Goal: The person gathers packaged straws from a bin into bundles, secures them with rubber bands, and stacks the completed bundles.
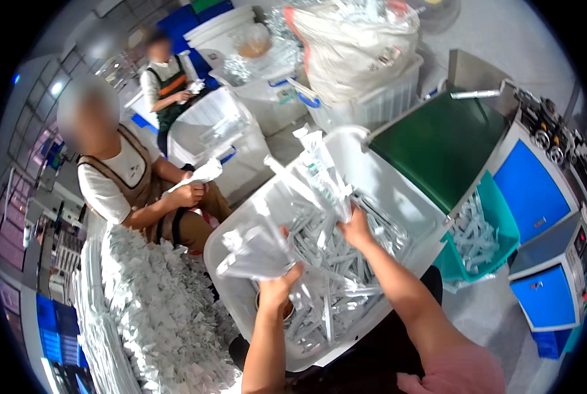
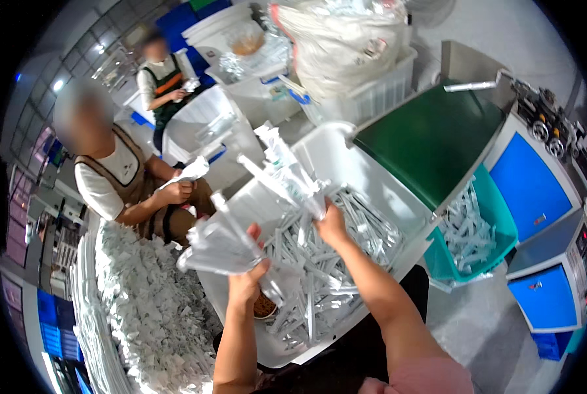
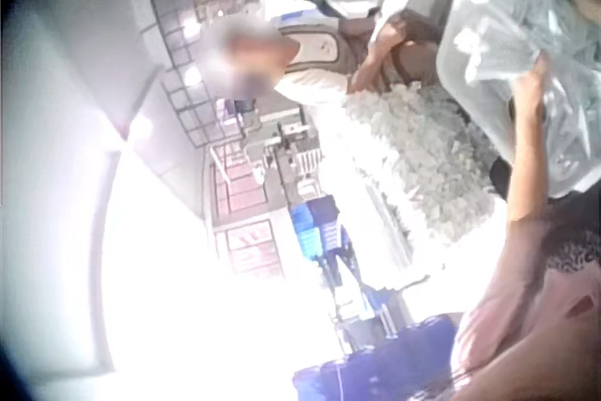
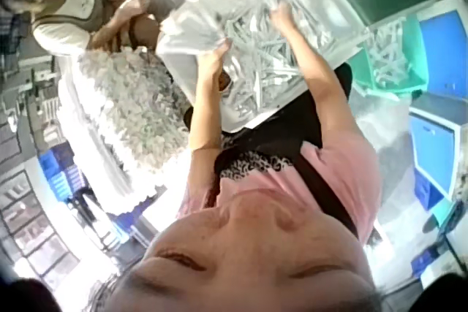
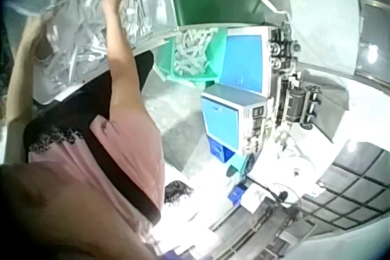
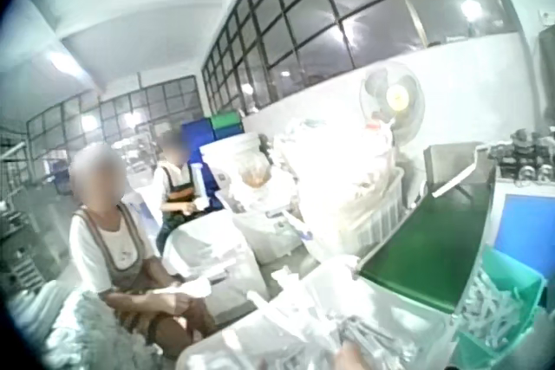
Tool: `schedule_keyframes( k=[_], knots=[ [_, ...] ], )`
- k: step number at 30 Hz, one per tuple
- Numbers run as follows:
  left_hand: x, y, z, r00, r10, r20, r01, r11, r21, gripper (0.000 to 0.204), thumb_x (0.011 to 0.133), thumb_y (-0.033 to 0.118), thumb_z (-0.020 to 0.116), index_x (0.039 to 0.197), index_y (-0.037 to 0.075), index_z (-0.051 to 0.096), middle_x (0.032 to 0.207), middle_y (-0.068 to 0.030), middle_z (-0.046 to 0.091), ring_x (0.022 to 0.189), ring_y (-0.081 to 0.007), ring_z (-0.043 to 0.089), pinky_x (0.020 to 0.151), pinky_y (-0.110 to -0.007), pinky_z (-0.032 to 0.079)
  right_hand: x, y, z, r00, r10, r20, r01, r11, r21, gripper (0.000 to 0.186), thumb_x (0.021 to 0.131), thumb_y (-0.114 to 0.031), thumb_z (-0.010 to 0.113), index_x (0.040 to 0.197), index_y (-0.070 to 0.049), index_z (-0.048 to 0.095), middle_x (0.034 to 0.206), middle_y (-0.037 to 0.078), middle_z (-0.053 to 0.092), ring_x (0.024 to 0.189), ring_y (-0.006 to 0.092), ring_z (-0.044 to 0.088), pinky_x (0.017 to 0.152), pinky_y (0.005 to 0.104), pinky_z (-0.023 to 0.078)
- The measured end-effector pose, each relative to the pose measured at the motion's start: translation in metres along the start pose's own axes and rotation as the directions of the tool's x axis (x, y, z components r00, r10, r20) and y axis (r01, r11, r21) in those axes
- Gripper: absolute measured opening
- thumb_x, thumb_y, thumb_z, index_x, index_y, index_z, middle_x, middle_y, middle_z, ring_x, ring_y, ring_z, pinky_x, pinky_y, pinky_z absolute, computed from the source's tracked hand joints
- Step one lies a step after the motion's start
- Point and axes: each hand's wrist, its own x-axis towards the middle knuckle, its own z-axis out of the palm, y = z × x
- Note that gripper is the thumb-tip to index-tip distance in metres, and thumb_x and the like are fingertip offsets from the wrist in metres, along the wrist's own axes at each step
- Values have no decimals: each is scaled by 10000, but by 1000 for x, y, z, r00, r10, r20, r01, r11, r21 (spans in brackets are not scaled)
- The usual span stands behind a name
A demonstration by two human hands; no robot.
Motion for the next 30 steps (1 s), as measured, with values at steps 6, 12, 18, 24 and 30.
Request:
schedule_keyframes(
  k=[6, 12, 18, 24, 30],
  knots=[
    [10, -4, 15, 997, -66, -45, 57, 982, -178, 544, 613, 42, 660, 1108, -14, 442, 1034, -87, 515, 959, -212, 502, 851, -327, 399, -36, -51, 15, 851, -345, 397, 385, 923, -24, 533, 667, -1, 553, 1168, 44, 380, 1112, 241, 467, 1047, 376, 452, 858, 413, 380],
    [9, 28, 19, 986, 111, -125, -141, 952, -272, 479, 586, -12, 667, 1033, -18, 493, 952, -78, 561, 853, -184, 546, 780, -308, 433, -46, -104, -15, 653, -343, 676, 493, 870, -34, 768, 662, -33, 597, 1287, 68, 164, 1244, 263, 331, 1122, 373, 386, 920, 392, 357],
    [10, 42, 3, 999, -38, 16, 41, 874, -485, 539, 603, 0, 574, 1106, -73, 392, 944, -151, 530, 843, -259, 565, 772, -360, 486, -45, -106, -24, 635, -291, 716, -104, 886, 452, 616, 846, -309, 522, 1306, -21, 231, 1289, 172, 342, 1181, 218, 346, 916, 324, 357],
    [0, 24, 0, 996, -81, -31, 50, 823, -566, 629, 575, 48, 744, 1118, -15, 434, 988, -105, 540, 874, -215, 549, 777, -330, 458, -56, -104, -4, 841, -244, 483, 136, 959, 248, 380, 779, -157, 598, 1097, -26, 437, 935, 170, 584, 889, 295, 574, 750, 349, 437],
    [-5, 35, 3, 973, -48, -226, -26, 949, -314, 504, 592, 4, 702, 1042, -27, 478, 934, -90, 553, 843, -205, 546, 754, -319, 447, -73, -61, 8, 926, -193, 325, 127, 969, 213, 265, 802, -154, 568, 1031, -26, 528, 922, 177, 584, 862, 282, 577, 711, 346, 450]
  ],
)
